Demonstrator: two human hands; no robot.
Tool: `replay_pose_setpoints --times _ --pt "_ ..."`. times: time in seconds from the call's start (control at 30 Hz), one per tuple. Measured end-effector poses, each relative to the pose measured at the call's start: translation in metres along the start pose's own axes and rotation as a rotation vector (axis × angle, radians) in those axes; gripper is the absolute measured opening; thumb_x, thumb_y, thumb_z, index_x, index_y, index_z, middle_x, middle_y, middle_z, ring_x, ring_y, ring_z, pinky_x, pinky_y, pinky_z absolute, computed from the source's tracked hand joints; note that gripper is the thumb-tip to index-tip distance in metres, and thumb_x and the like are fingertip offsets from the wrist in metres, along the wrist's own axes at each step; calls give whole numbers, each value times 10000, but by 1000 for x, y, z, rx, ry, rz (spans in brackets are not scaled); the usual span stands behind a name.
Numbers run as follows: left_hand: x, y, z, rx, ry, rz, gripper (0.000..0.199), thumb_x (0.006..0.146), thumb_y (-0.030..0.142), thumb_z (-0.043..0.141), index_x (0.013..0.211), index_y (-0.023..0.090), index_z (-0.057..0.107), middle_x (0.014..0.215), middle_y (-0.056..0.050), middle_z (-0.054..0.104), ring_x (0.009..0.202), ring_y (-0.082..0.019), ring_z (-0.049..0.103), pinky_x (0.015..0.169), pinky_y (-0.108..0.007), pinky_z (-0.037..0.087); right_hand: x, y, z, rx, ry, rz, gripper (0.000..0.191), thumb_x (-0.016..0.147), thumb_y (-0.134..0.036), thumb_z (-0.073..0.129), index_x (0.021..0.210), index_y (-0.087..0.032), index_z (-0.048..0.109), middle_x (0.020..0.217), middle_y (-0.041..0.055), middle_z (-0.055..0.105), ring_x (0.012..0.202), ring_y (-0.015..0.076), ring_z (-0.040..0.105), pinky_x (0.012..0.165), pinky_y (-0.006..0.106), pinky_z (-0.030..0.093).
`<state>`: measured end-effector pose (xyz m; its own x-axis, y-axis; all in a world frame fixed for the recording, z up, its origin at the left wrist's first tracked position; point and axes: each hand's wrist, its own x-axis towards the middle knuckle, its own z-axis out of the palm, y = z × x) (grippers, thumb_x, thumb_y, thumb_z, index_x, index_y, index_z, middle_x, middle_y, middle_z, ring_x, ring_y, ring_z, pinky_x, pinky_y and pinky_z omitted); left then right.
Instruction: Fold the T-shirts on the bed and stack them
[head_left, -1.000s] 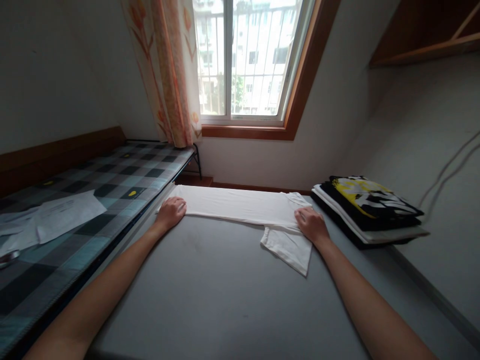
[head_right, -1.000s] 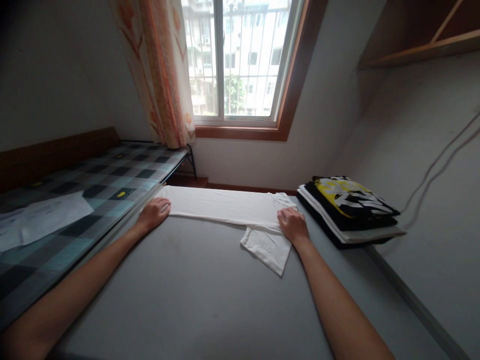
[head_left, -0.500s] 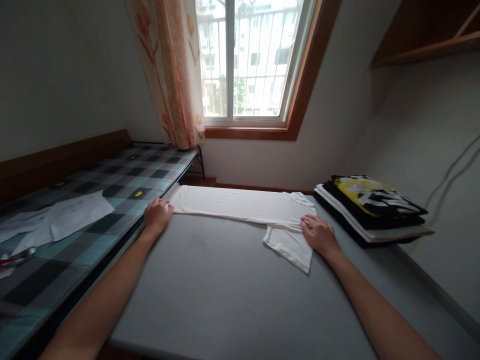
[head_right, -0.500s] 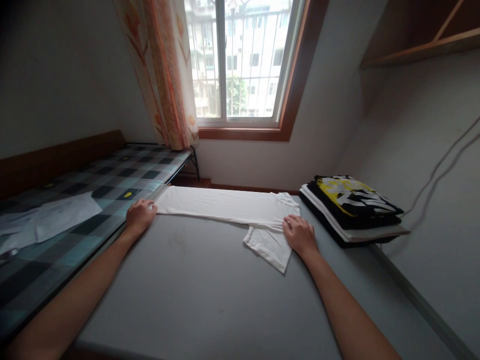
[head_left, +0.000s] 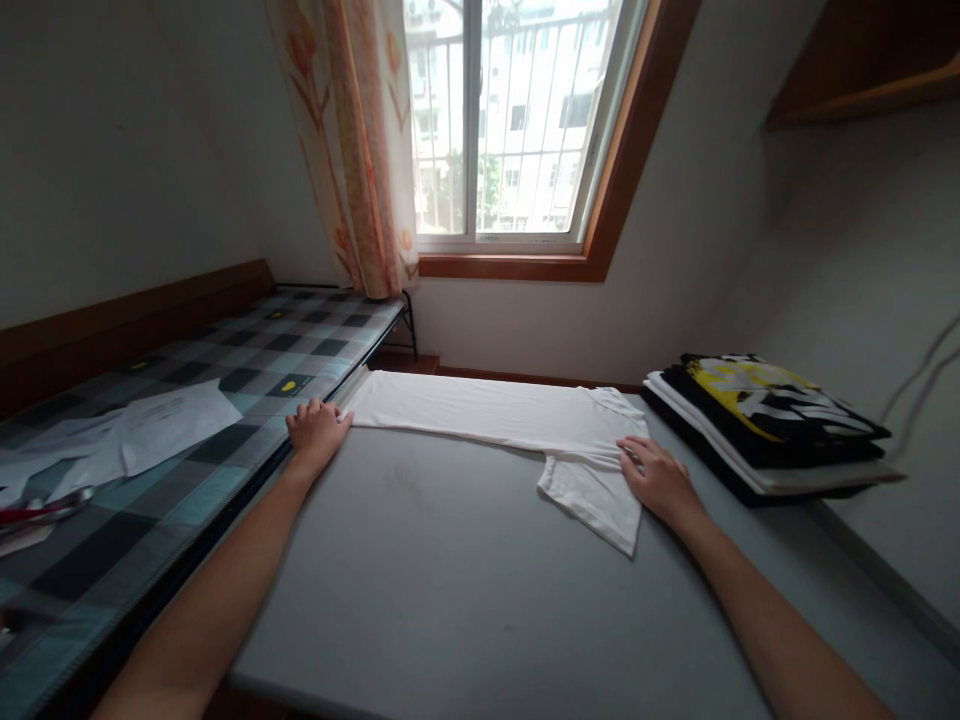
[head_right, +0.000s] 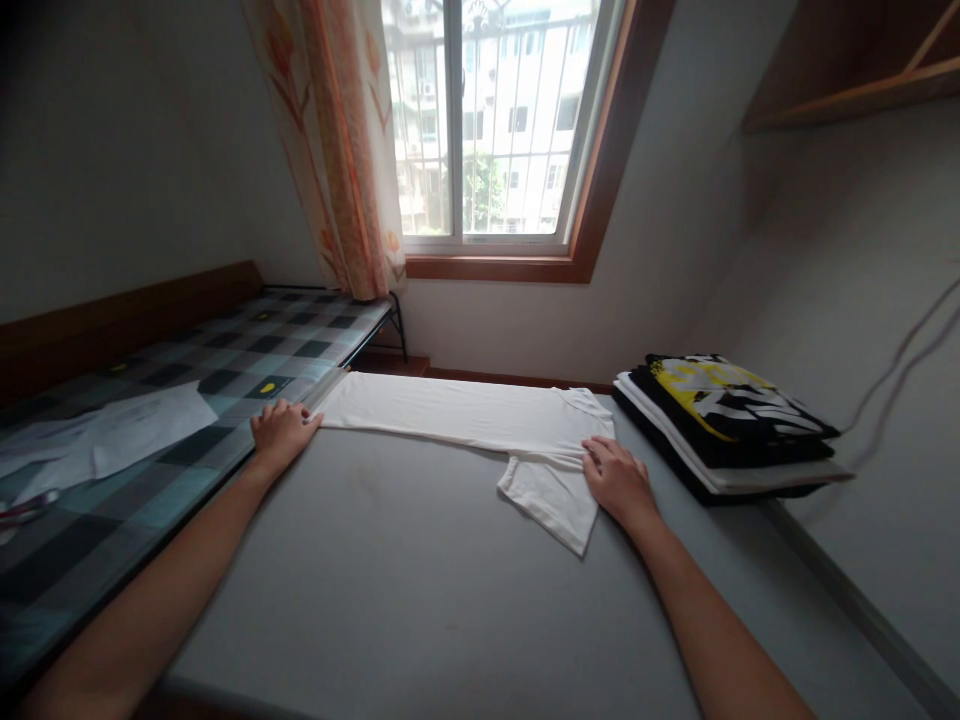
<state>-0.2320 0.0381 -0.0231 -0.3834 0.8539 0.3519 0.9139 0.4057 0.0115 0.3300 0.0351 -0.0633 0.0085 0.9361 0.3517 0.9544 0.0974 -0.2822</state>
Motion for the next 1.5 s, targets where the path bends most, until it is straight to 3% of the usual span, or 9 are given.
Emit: replay_pose_setpoints --times 0.13,0.33,0.5,0.63,0.87,1.03,1.17,1.3,1.5 --pt "5 -4 7 -124 8 -1 284 857 392 501 903 199 704 1066 -162 646 1048 -351 564 842 -450 428 0 1 1 12 6 -5 388 891 -370 405 1124 -231 683 1285 96 643 1176 286 586 956 480 448" --pt "19 -6 19 -614 160 20 245 835 391 496 854 188 633 930 -107 705 931 -257 650 857 -366 490 0 1 1 22 25 -10 379 879 -370 411 1102 -238 688 1266 100 649 1166 287 579 940 472 444" --pt "23 -6 22 -834 170 -3 229 798 408 529 816 186 584 887 -96 714 858 -217 673 810 -312 515 -1 1 2 22 23 -12 385 884 -375 403 1105 -237 686 1270 98 642 1165 289 577 933 466 446" --pt "21 -6 19 -770 141 -23 231 805 401 534 855 186 601 877 -85 715 855 -223 675 849 -349 489 1 3 -1 27 33 -35 343 872 -365 439 1052 -226 695 1212 98 663 1126 280 596 909 437 457" --pt "12 -4 8 -339 135 -67 250 872 313 479 1014 209 656 881 -111 726 1017 -325 632 966 -508 332 1 9 -18 -139 46 58 290 831 -406 502 863 -198 702 1034 128 660 972 302 612 795 416 453" --pt "13 -5 11 -360 76 32 265 864 313 488 998 210 692 972 -121 741 1049 -316 633 978 -483 338 -1 15 -22 -233 65 266 397 852 -496 468 937 -174 684 973 169 649 915 342 604 782 479 442" --pt "16 -7 16 -421 90 136 299 828 327 535 1037 204 710 1093 -115 739 1099 -295 633 1018 -448 366 -1 18 -17 -197 43 313 451 845 -565 438 839 -184 680 954 189 642 910 358 601 780 509 445" --pt "19 -9 21 -513 102 259 347 820 321 527 1081 183 710 1080 -108 747 1018 -260 675 980 -360 449 0 16 -11 -111 23 360 447 831 -576 437 815 -198 675 984 188 644 952 368 598 806 526 442" --pt "21 -14 23 -567 173 235 336 855 336 497 1031 151 715 1045 -122 748 849 -234 699 887 -335 510 7 17 -7 176 97 376 310 818 -496 488 797 -216 621 850 119 692 847 294 633 766 423 463"
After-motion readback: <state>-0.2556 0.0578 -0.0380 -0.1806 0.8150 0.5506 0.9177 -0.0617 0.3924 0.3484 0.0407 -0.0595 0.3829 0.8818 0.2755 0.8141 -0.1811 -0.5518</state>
